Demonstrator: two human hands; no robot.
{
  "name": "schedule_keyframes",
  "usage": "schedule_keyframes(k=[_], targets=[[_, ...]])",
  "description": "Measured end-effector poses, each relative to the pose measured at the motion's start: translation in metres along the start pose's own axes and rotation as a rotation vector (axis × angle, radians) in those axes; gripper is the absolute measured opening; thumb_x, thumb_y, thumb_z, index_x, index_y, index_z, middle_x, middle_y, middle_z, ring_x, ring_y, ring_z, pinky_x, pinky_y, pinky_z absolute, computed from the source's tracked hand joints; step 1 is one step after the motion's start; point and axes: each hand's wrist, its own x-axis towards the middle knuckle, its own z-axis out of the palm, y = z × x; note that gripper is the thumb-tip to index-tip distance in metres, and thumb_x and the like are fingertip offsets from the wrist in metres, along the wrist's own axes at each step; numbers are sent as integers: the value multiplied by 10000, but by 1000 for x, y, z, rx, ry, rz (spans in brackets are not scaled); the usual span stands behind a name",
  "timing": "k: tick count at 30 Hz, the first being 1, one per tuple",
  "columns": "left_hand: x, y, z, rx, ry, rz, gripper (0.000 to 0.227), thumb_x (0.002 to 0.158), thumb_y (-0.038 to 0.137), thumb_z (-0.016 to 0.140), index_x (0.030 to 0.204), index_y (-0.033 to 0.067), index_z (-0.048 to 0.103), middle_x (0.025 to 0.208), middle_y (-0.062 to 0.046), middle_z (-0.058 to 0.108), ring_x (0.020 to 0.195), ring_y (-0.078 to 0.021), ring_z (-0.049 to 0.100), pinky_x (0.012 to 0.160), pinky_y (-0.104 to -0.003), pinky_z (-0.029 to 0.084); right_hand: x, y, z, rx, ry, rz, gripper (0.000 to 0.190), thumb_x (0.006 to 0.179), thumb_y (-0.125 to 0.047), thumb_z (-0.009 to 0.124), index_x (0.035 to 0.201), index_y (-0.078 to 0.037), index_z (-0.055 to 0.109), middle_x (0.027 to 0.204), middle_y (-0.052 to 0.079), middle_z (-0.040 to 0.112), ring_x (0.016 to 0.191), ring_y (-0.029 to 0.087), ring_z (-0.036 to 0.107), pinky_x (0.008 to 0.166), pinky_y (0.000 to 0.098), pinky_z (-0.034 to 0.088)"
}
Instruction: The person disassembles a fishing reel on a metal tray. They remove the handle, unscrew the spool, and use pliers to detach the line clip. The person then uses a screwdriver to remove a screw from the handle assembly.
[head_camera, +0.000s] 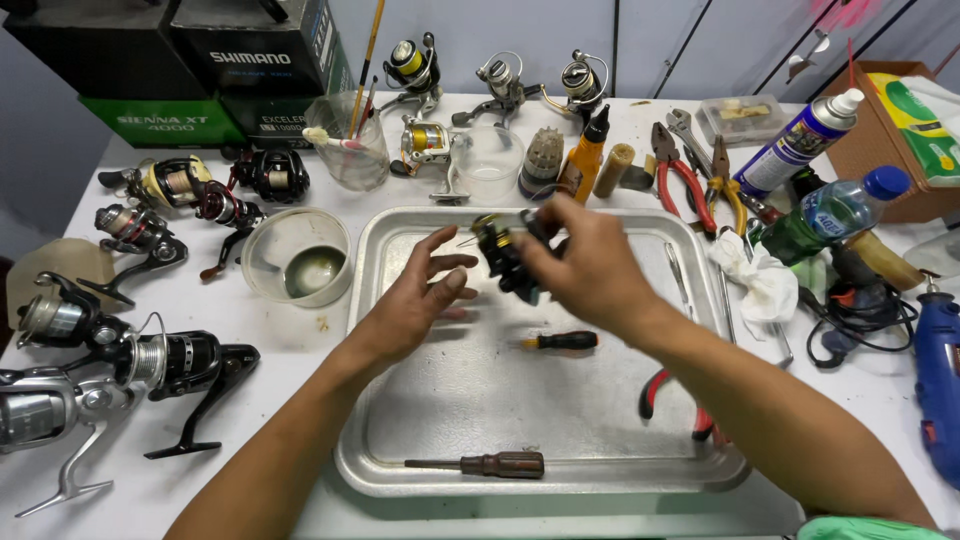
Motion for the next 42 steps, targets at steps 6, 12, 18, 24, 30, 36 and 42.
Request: schedule_keyframes(k=[6,12,18,24,30,36,42], targets=[[6,-8,4,-514,248,-85,637,957,359,620,1496,216,312,1195,-147,601,956,-265,685,726,-420,639,-5,-25,24,152,-341,-50,343,968,-270,640,1171,7,637,1039,237,723,906,401,778,710,484,673],[12,-17,-2,-478,374,-91,708,865,211,769,1449,157,373,1087,-144,599,848,-289,692,561,-400,635,-27,10,-25,-388,-104,-261,259,958,-262,664,1131,-72,696,898,100,731,717,262,722,612,407,583],[25,-46,-10,-434,403,-26,715,819,117,800,1434,141,437,1049,-144,644,844,-291,713,537,-376,627,-51,30,-17,-715,-649,5,335,920,-266,702,1212,-107,666,1095,126,691,1010,319,700,823,425,600],[19,-37,-9,-443,399,4,683,824,43,728,1432,106,424,1017,-252,721,943,-313,726,699,-416,618,-53,54,-41,-595,-476,328,339,891,-320,715,1163,-118,710,1002,120,778,1014,323,744,880,452,593],[16,-39,-7,-506,428,24,719,779,-15,705,1431,55,409,1032,-271,684,971,-378,723,755,-495,634,-36,103,-99,-890,-185,478,420,934,-448,667,1144,-87,714,959,156,782,985,379,749,869,527,592],[21,-42,-9,-506,452,54,727,772,-25,699,1436,27,409,1078,-260,647,1005,-397,713,802,-533,627,-33,113,-94,-988,-223,528,431,917,-405,701,1188,-71,711,971,173,758,963,403,756,818,567,597],[21,-47,-13,-478,490,43,702,753,7,710,1415,67,486,1055,-151,621,971,-269,670,771,-436,629,-64,15,-58,-633,-460,149,411,859,-293,748,1212,-96,680,952,172,781,972,403,751,843,542,591]])
